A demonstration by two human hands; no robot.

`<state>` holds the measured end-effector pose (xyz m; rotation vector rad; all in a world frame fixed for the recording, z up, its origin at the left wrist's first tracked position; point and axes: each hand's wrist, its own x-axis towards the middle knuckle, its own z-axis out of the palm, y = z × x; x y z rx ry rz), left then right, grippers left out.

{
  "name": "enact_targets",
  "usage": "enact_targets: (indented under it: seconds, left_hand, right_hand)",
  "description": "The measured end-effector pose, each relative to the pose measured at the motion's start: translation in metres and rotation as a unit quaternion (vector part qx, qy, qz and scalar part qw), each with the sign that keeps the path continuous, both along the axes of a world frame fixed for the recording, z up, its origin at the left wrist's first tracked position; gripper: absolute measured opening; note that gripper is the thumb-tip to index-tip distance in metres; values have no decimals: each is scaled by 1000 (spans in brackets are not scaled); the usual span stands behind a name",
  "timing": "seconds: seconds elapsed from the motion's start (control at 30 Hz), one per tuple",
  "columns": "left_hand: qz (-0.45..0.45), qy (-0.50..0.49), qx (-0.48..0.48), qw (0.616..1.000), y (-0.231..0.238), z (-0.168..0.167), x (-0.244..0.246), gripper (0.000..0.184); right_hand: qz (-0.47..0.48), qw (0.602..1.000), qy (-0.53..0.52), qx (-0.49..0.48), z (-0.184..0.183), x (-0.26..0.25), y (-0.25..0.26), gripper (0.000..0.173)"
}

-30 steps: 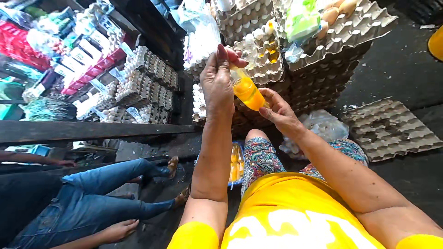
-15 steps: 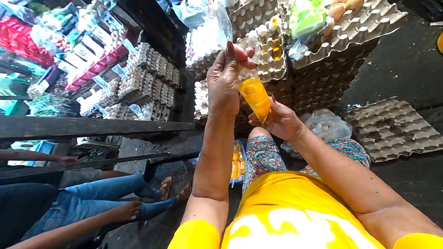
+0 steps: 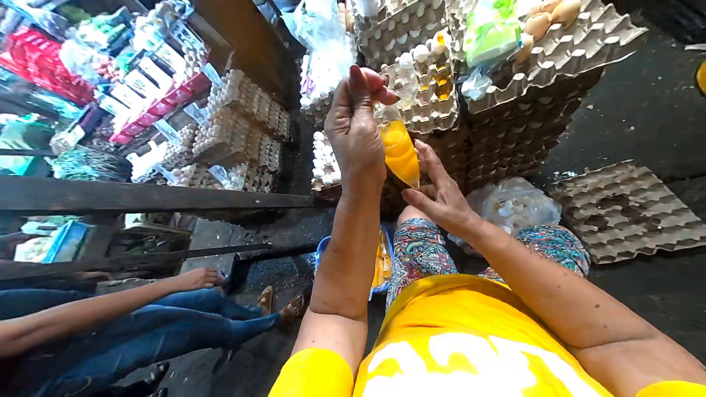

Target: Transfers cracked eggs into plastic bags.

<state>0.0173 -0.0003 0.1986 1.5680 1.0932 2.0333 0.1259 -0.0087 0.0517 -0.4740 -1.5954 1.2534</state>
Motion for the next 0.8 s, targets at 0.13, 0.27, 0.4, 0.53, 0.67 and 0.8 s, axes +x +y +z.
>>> enact_targets:
  seconds: [0.13,0.27,0.4,0.53,0.67,0.8]
  left_hand:
    - [9,-4,2,1000,-2,0,1,27]
    - [-24,-17,-35,999,-8,5,1,27]
    - [-54,-23,-77,995,-16,11,2,27]
    - [-101,-13,-87,991,-17,11,-1,28]
    - [-147,1,-88,985,-19,8,-1,28]
    - [-115,14,-55,992,-16,2,1,27]
  right_hand:
    - [-47,998,28,42,0,-2,-1,78]
    - [31,995,98,-9,-4,8,1,67]
    - [155,964,170,-130,-8,13,5,56]
    - [232,908,237,-257,-9,14,7,42]
    - [273,866,263,-326,-3,14,5,38]
    - [161,927,144,-308,3,13,1,42]
